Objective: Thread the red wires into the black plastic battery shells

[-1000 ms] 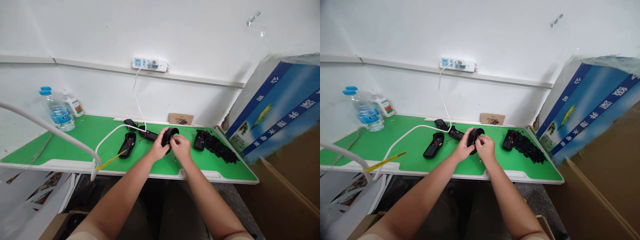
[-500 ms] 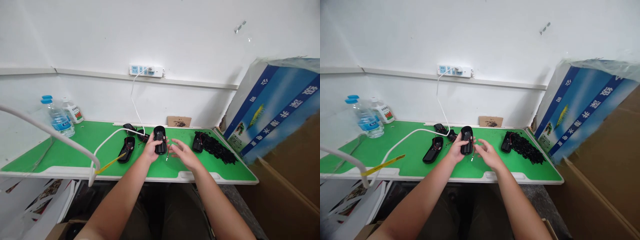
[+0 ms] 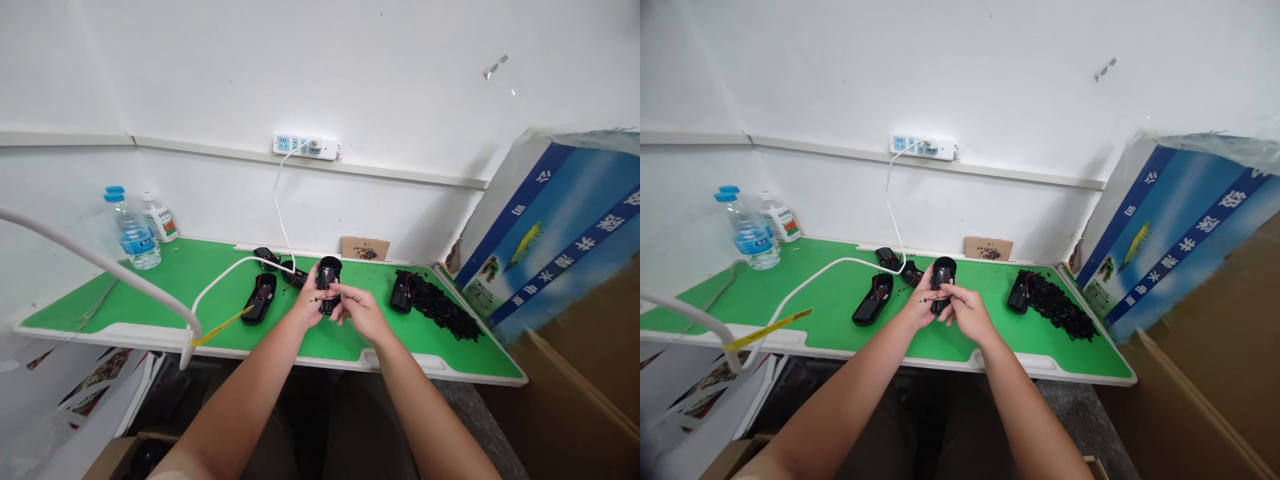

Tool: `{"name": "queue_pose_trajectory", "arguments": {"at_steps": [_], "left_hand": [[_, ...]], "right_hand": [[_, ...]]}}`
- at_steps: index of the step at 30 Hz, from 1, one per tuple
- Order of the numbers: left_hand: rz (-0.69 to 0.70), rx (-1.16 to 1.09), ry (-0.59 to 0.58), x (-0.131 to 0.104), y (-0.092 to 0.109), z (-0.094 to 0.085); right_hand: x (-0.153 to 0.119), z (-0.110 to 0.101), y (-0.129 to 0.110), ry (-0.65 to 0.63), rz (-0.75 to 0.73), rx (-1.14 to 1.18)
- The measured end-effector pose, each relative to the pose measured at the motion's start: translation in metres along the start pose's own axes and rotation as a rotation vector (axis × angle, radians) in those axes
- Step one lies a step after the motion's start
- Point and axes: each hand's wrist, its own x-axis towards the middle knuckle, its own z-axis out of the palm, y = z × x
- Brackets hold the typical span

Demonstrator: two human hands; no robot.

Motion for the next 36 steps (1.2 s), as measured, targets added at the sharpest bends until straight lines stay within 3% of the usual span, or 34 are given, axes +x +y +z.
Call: {"name": "queue_pose_trajectory", "arguments": {"at_steps": [3,6,8,10,12,14,18,21,24,26,28,32,36], "left_hand": [[0.022,0.07,0.033,0.002,-0.005,0.0],[0.024,0.103,0.058,0.003,-0.008,0.002],[-0.025,0.108,0.049,0.003,-0.008,0.002],[-0.096,0.101,0.033,0.001,-0.005,0.003],[-0.146,0.086,0.018,-0.001,0.001,0.004],[-0.153,0.074,0.012,-0.003,0.006,0.005],[-0.135,0.082,-0.001,-0.005,0.012,0.006],[-0.124,0.109,0.028,-0.004,0.011,0.005],[-0.123,0.124,0.069,-0.002,0.009,0.004],[-0.137,0.144,0.075,-0.002,0.008,0.004],[-0.155,0.17,0.085,-0.001,0.008,0.004],[-0.173,0.185,0.154,0.0,0.007,0.003],[-0.189,0.168,0.163,0.001,0.007,0.002]], "right_hand": [[0.013,0.001,-0.011,-0.045,-0.244,-0.463],[0.027,0.002,-0.033,-0.26,-0.39,-0.874],[0.034,0.003,-0.051,-0.402,-0.39,-0.991],[0.037,0.0,-0.068,-0.433,-0.402,-0.967],[0.037,-0.008,-0.079,-0.293,-0.421,-0.821],[0.032,-0.023,-0.079,-0.052,-0.402,-0.6],[0.007,-0.075,-0.042,0.388,-0.306,-0.286],[-0.025,-0.125,0.001,0.661,-0.128,-0.37],[-0.059,-0.171,0.031,0.829,0.026,-0.657],[-0.072,-0.191,0.04,0.841,0.107,-0.823],[-0.074,-0.201,0.041,0.765,0.163,-0.959],[-0.057,-0.202,0.034,0.587,0.305,-1.161],[-0.047,-0.202,0.03,0.546,0.392,-1.22]]}}
